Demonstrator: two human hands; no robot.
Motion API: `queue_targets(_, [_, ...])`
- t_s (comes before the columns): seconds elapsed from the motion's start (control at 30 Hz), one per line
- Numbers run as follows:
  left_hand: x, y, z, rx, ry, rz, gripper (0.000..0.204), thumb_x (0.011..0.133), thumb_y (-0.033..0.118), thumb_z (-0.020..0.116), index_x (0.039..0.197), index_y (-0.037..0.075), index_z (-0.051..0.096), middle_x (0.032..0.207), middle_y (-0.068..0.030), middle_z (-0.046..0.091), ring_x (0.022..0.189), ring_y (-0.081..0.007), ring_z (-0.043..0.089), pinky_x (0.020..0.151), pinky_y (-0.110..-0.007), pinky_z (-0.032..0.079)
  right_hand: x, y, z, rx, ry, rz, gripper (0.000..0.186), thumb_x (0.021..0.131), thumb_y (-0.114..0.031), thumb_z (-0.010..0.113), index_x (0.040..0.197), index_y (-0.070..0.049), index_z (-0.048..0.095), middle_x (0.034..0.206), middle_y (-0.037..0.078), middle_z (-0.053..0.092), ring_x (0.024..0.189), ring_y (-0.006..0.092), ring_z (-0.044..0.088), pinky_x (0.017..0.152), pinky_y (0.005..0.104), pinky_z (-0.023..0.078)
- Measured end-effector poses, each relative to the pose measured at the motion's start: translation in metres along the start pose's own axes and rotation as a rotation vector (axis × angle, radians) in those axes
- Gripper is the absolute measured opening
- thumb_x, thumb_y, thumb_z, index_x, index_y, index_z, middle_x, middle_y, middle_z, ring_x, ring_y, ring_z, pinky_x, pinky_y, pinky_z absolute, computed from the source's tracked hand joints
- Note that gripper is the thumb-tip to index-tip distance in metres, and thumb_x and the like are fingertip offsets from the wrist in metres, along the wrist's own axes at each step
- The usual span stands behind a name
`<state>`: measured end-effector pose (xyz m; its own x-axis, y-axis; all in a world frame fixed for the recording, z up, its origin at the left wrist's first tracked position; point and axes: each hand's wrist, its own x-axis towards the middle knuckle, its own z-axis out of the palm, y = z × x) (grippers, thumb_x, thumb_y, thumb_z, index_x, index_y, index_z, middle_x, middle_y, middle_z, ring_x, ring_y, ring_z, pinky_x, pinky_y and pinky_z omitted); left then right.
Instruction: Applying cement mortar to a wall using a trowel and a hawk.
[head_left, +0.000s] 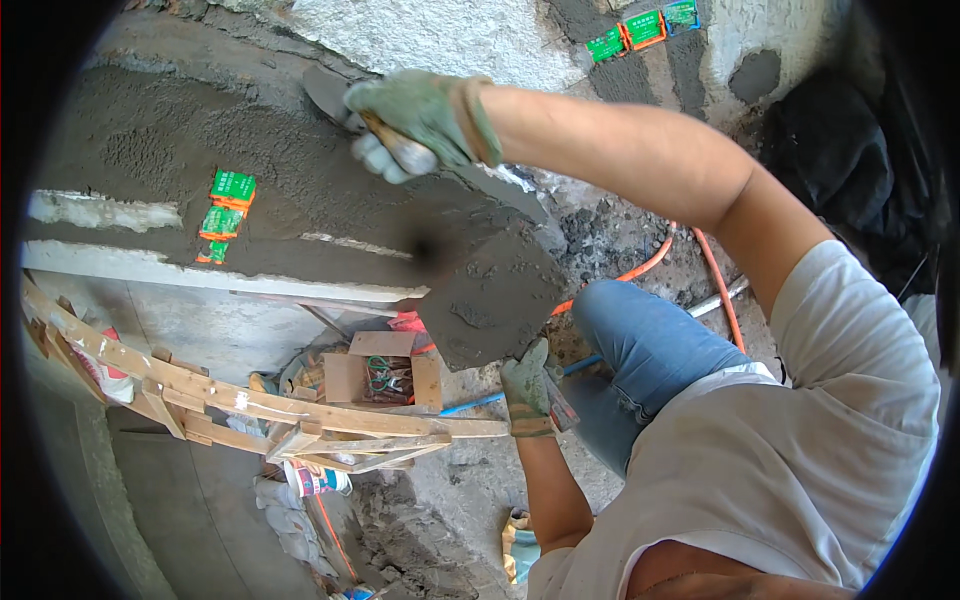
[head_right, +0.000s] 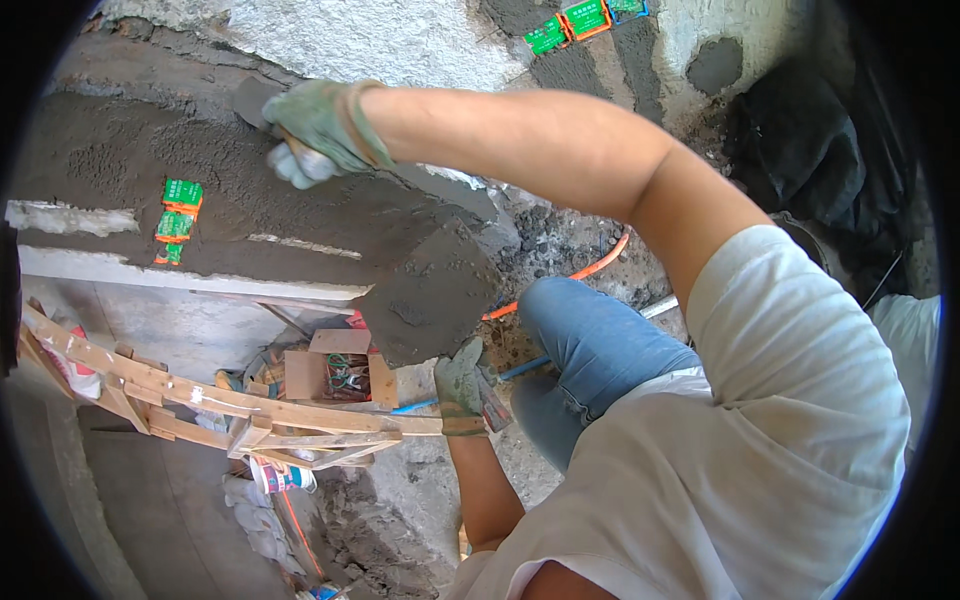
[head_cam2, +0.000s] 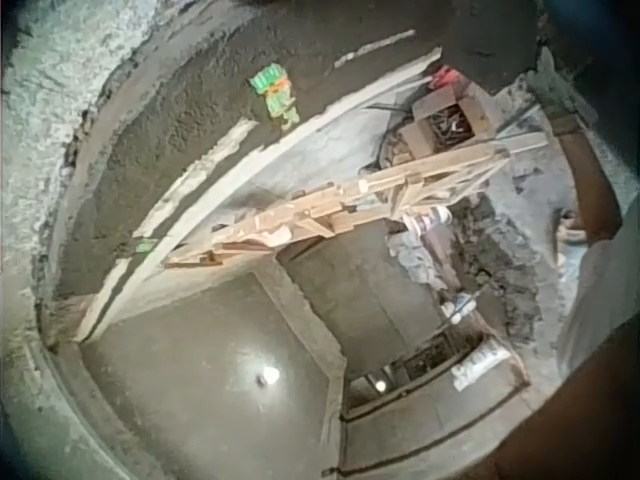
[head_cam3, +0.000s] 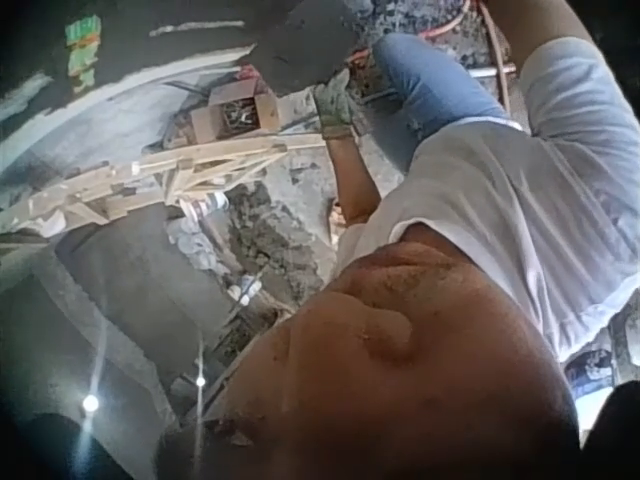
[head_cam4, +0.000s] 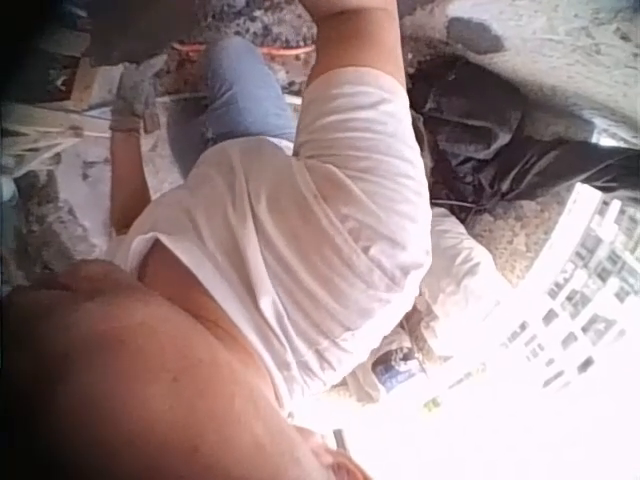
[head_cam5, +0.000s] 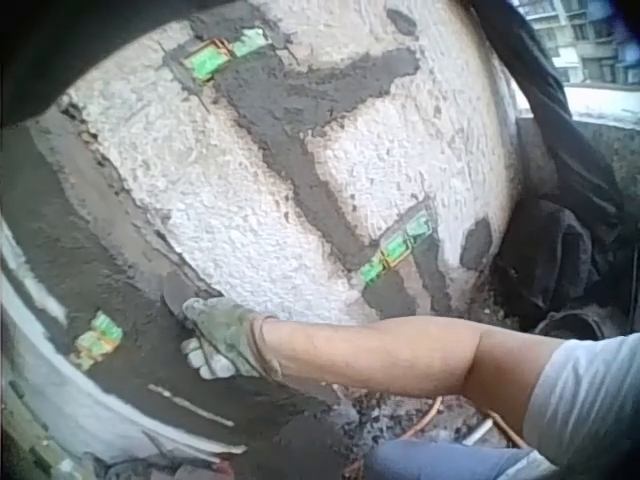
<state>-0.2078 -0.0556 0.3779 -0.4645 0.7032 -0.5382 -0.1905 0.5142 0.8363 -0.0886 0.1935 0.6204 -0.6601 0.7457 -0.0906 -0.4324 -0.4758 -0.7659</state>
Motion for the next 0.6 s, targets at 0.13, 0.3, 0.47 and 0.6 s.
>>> queue_targets(0.13, [0.003, 0.009, 0.012, -0.007, -0.024, 0.028, 0.018, 0.082, 0.018, 0.074, 0.084, 0.007, 0.061, 0.063, -0.0053, 0.059, 0.045, -0.0176, 0.055, 0.042, -0.03, 0.043, 0.033, -0.029, 0.011, -0.058, 0.05, -0.071, 0.023, 0.095, -0.017, 0.046, 0.094, 0.005, 0.053, 0.087, 0.017, 0.064, 0.064, 0.0219, 0.062, 0.045, 0.0314, 0.053])
queue_targets(0.3, [0.005, 0.019, 0.02, 0.013, -0.029, 0.029, 0.02, 0.082, 0.021, 0.074, 0.084, 0.006, 0.061, 0.063, -0.0051, 0.058, 0.046, -0.0171, 0.056, 0.042, -0.03, 0.043, 0.018, -0.052, 0.033, -0.259, -0.105, -0.216, 0.024, 0.098, -0.022, 0.044, 0.097, 0.0, 0.053, 0.09, 0.014, 0.064, 0.066, 0.0165, 0.064, 0.053, 0.029, 0.059])
queue_targets(0.47, [0.004, 0.02, 0.019, -0.009, -0.01, 0.032, 0.016, 0.083, 0.019, 0.073, 0.086, 0.007, 0.062, 0.062, -0.0038, 0.057, 0.045, -0.0159, 0.054, 0.041, -0.029, 0.042, 0.001, -0.051, -0.02, -0.05, -0.338, -0.142, 0.029, 0.097, -0.029, 0.053, 0.087, -0.002, 0.055, 0.073, 0.01, 0.062, 0.057, 0.0152, 0.064, 0.045, 0.0279, 0.058])
queue_targets(0.6, [0.007, 0.008, 0.01, -0.032, -0.028, 0.058, 0.013, 0.083, 0.014, 0.072, 0.089, 0.007, 0.064, 0.063, -0.0022, 0.056, 0.046, -0.0144, 0.052, 0.042, -0.029, 0.041, 0.002, 0.015, -0.089, 0.298, -0.342, -0.026, 0.031, 0.1, -0.033, 0.046, 0.087, -0.005, 0.054, 0.069, 0.007, 0.06, 0.047, 0.0132, 0.058, 0.037, 0.0274, 0.053])
